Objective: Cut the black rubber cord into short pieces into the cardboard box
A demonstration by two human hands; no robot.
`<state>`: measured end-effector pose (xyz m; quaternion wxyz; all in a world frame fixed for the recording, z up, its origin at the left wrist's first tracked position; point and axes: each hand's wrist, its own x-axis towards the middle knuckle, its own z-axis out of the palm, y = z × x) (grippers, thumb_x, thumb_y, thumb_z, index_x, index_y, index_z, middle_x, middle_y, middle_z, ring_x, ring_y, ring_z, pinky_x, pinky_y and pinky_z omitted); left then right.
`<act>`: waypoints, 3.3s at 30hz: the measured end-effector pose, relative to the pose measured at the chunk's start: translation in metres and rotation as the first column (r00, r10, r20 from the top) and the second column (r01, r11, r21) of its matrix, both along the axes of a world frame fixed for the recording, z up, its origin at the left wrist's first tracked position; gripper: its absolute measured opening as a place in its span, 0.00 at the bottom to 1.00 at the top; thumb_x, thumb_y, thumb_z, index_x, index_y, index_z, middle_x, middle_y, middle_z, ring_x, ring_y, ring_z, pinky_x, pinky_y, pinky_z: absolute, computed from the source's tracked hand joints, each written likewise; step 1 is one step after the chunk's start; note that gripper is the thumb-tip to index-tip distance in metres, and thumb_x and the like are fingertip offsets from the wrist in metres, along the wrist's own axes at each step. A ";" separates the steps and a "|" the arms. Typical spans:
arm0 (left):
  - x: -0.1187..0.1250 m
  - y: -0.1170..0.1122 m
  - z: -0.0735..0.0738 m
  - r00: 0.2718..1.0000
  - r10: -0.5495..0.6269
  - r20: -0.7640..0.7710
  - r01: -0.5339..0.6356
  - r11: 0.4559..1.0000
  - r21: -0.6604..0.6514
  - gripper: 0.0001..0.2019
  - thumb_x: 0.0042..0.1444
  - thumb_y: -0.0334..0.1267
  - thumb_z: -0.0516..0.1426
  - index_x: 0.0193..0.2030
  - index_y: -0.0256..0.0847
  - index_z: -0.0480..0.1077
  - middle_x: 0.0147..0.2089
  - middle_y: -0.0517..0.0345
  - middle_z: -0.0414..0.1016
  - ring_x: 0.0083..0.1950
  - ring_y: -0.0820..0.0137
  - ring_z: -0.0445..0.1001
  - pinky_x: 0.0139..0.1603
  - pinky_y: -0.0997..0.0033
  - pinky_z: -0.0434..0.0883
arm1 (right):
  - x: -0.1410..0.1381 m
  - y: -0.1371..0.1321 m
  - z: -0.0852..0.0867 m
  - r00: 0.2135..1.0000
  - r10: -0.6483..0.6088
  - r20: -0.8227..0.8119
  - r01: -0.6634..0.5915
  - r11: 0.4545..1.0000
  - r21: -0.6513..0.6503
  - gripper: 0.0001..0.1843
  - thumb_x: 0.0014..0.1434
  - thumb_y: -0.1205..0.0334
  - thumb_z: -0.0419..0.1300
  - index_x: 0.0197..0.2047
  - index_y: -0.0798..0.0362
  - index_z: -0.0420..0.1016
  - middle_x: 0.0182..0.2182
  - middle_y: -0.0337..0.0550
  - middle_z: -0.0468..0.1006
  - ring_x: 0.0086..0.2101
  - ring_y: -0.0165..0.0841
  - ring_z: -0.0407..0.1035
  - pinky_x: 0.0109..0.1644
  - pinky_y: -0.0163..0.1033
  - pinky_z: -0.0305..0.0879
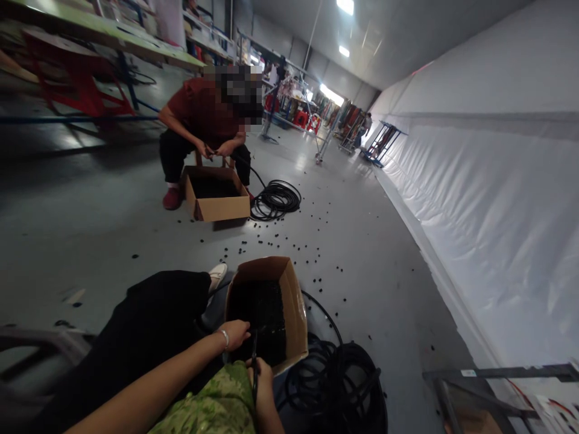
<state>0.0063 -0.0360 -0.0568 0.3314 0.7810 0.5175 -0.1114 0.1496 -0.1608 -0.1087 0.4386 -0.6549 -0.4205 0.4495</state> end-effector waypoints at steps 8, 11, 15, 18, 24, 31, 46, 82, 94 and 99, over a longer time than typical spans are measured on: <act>-0.001 0.002 0.001 1.000 -0.015 -0.025 0.016 1.000 0.026 0.17 0.64 0.39 0.49 0.52 0.39 0.75 0.52 0.40 0.80 0.55 0.55 0.78 0.53 0.58 0.74 | 0.002 -0.002 0.001 0.996 0.020 -0.084 -0.025 0.998 -0.063 0.11 0.41 0.56 0.62 0.28 0.48 0.83 0.27 0.40 0.81 0.33 0.44 0.75 0.42 0.44 0.69; -0.001 0.002 0.001 1.000 -0.005 -0.024 0.005 0.999 0.035 0.17 0.65 0.39 0.49 0.52 0.39 0.75 0.52 0.39 0.80 0.54 0.54 0.79 0.51 0.57 0.74 | 0.000 0.001 0.008 0.994 0.020 -0.103 -0.027 0.997 -0.072 0.10 0.40 0.57 0.63 0.27 0.48 0.83 0.26 0.41 0.81 0.35 0.46 0.75 0.43 0.45 0.70; -0.002 0.004 0.001 1.000 -0.001 -0.002 0.001 1.000 0.021 0.16 0.64 0.40 0.50 0.50 0.43 0.76 0.51 0.44 0.81 0.53 0.55 0.79 0.50 0.58 0.74 | 0.001 0.001 0.011 0.991 0.020 -0.130 -0.030 0.997 -0.071 0.10 0.41 0.55 0.64 0.27 0.46 0.83 0.25 0.39 0.80 0.37 0.47 0.76 0.46 0.46 0.70; -0.003 0.005 0.001 0.999 -0.003 0.036 0.002 1.000 0.026 0.14 0.63 0.41 0.51 0.48 0.46 0.76 0.50 0.47 0.81 0.54 0.57 0.79 0.52 0.60 0.74 | 0.003 -0.001 0.007 0.991 0.041 -0.127 -0.051 0.996 -0.072 0.08 0.41 0.52 0.64 0.26 0.44 0.82 0.25 0.37 0.80 0.34 0.47 0.77 0.47 0.49 0.71; -0.003 0.003 0.005 1.000 -0.002 0.026 0.001 0.999 0.041 0.14 0.64 0.41 0.51 0.48 0.43 0.77 0.50 0.45 0.81 0.53 0.56 0.79 0.52 0.61 0.73 | 0.002 -0.001 -0.003 0.996 0.040 -0.082 -0.043 0.998 -0.042 0.11 0.44 0.47 0.63 0.31 0.38 0.83 0.31 0.37 0.83 0.39 0.51 0.78 0.48 0.54 0.72; -0.002 0.002 0.005 1.000 0.025 -0.008 -0.025 0.999 0.043 0.16 0.64 0.40 0.51 0.50 0.40 0.76 0.50 0.41 0.81 0.53 0.54 0.79 0.51 0.57 0.74 | -0.001 0.004 -0.016 0.999 0.047 0.000 -0.047 0.999 -0.016 0.09 0.43 0.45 0.63 0.30 0.31 0.82 0.30 0.34 0.83 0.39 0.54 0.79 0.48 0.59 0.72; -0.002 0.005 0.001 0.997 0.073 -0.011 -0.072 0.996 0.049 0.16 0.65 0.39 0.49 0.51 0.38 0.75 0.51 0.40 0.80 0.53 0.55 0.79 0.51 0.59 0.74 | 0.001 0.001 -0.009 0.999 0.044 -0.014 -0.045 0.999 -0.018 0.10 0.40 0.47 0.64 0.30 0.32 0.83 0.31 0.33 0.84 0.39 0.52 0.79 0.49 0.57 0.72; -0.005 0.003 0.000 0.985 0.029 0.170 -0.030 1.000 0.003 0.18 0.65 0.40 0.51 0.59 0.50 0.74 0.56 0.55 0.79 0.54 0.64 0.75 0.52 0.71 0.69 | -0.001 -0.013 0.046 0.992 0.103 0.073 -0.093 0.986 -0.135 0.18 0.60 0.54 0.59 0.46 0.59 0.78 0.42 0.49 0.82 0.43 0.38 0.73 0.51 0.40 0.66; -0.006 0.003 0.002 0.987 -0.018 0.157 0.012 0.999 0.041 0.18 0.65 0.40 0.51 0.57 0.51 0.75 0.54 0.55 0.79 0.52 0.62 0.76 0.49 0.68 0.67 | 0.013 -0.015 0.057 0.999 0.047 0.026 -0.041 0.977 -0.210 0.27 0.53 0.42 0.64 0.46 0.56 0.79 0.25 0.40 0.77 0.26 0.32 0.68 0.32 0.36 0.66; -0.005 0.002 -0.004 0.988 -0.080 0.129 0.071 0.995 0.070 0.17 0.64 0.40 0.51 0.56 0.53 0.75 0.52 0.56 0.80 0.50 0.64 0.75 0.49 0.69 0.65 | 0.018 -0.009 0.055 0.999 0.034 0.013 -0.030 0.967 -0.252 0.28 0.50 0.42 0.66 0.47 0.54 0.79 0.22 0.36 0.75 0.22 0.29 0.66 0.26 0.33 0.62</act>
